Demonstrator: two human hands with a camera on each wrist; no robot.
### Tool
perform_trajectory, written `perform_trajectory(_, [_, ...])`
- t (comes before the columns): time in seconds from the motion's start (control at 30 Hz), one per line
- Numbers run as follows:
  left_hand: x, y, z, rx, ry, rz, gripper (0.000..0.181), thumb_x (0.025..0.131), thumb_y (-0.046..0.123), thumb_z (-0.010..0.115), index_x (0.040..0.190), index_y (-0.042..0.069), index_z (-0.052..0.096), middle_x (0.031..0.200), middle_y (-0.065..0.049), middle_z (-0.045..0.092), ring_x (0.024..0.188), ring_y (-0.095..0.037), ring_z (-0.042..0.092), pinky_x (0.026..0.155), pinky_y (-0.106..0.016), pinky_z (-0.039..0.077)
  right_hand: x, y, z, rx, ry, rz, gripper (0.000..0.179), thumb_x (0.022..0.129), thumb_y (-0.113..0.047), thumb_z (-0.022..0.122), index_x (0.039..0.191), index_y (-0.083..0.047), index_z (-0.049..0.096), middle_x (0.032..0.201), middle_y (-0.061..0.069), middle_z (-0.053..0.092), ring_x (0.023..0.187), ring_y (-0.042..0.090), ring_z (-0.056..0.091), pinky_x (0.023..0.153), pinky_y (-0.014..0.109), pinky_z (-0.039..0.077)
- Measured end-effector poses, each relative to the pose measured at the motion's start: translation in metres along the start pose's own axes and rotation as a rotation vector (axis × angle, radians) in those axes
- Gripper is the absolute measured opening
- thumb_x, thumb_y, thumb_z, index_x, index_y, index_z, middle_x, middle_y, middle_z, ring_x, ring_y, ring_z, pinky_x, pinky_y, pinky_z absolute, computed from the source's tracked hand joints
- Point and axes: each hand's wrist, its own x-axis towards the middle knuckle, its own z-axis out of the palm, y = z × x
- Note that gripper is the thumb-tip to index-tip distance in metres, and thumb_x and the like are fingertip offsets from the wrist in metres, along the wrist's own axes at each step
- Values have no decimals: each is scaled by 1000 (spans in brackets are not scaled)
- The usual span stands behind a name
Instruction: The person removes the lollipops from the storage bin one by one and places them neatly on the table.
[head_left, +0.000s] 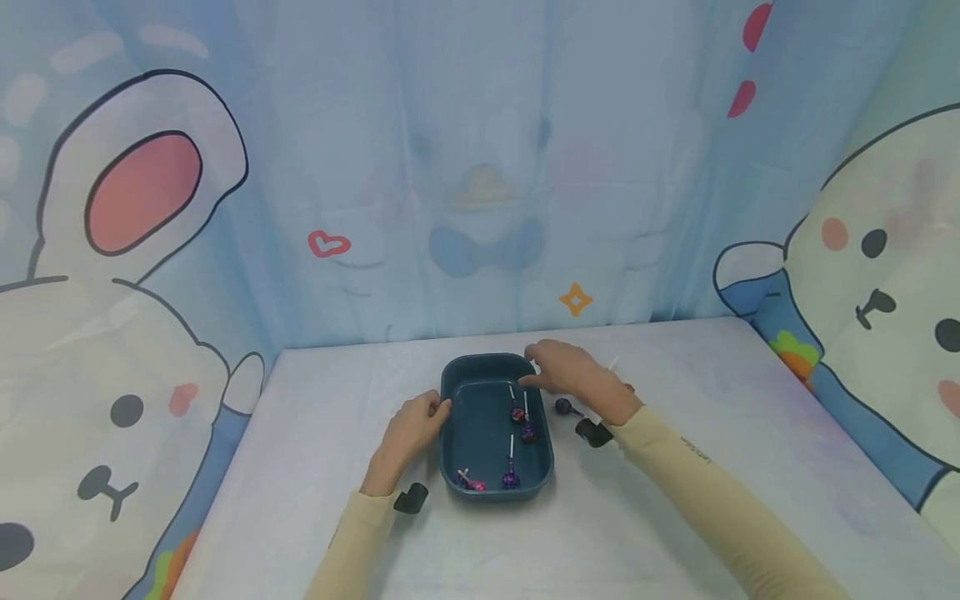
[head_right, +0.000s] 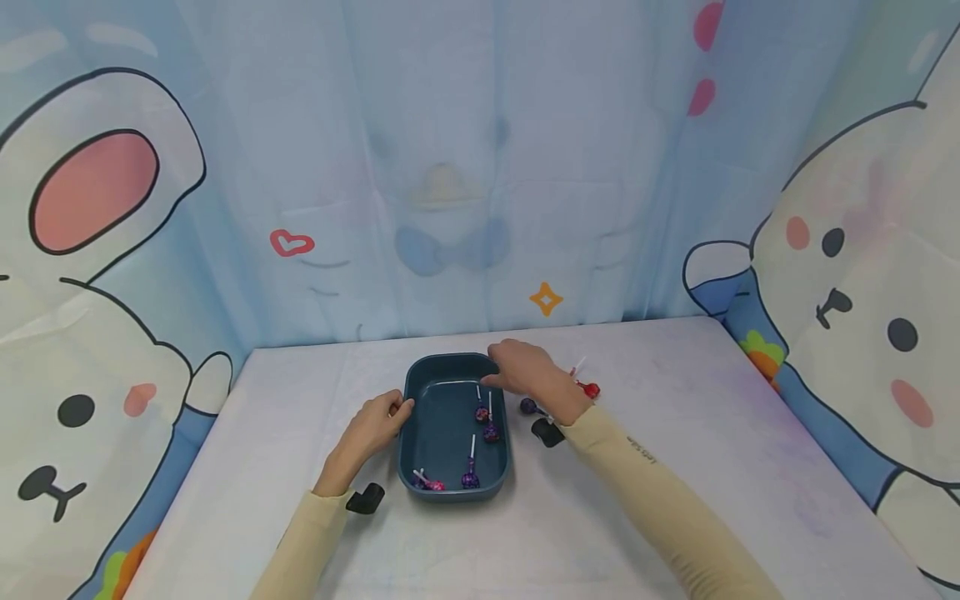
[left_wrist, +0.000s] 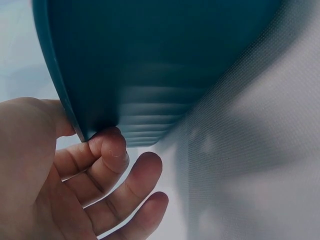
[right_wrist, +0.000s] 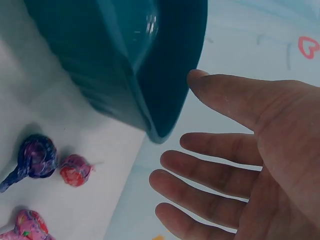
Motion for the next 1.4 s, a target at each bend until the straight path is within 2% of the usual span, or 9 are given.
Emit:
perform_trajectory(0.2, [-1, 0, -1, -8, 1, -2, 29, 93, 38, 47, 74, 15, 49, 59, 3, 46, 52, -11, 42, 47, -27, 33, 1, -17, 0, -59, 14, -42, 42, 82, -42, 65, 106, -7, 61, 92, 4, 62, 80, 16, 56, 72, 35, 48])
perform_trajectory(0.57, [0, 0, 0, -15, -5, -6, 30, 93, 39, 47, 75, 16, 50, 60, 3, 47, 52, -11, 42, 47, -27, 33, 5, -45, 15, -162, -17, -101, 38, 81, -37, 68, 105, -8, 62, 88, 3, 60, 74, 14, 55, 67, 33, 48])
perform_trajectory(0.8, [0, -1, 1, 2, -5, -4, 29, 93, 39, 46, 77, 15, 50, 61, 3, 46, 53, -11, 42, 47, -27, 33, 6, -52, 34, -285, -10, -127, 29, 79, -33, 70, 99, -12, 65, 91, 4, 63, 79, 20, 59, 73, 40, 49])
perform_trajectory(1.0, [-1, 0, 0, -5, -4, -1, 29, 93, 39, 46, 77, 15, 50, 60, 3, 46, 52, -11, 42, 47, -27, 33, 5, -57, 42, -350, -15, -145, 21, 80, -25, 68, 98, -13, 67, 93, 5, 66, 81, 23, 60, 78, 41, 48])
perform_trajectory(1.4, [-1, 0, -2, -11, -12, -4, 29, 93, 39, 47, 76, 15, 50, 60, 2, 47, 52, -11, 43, 47, -27, 34, 4, -60, 49, -461, 21, -189, 9, 83, -17, 63, 88, -13, 69, 80, 5, 67, 71, 23, 60, 72, 40, 48])
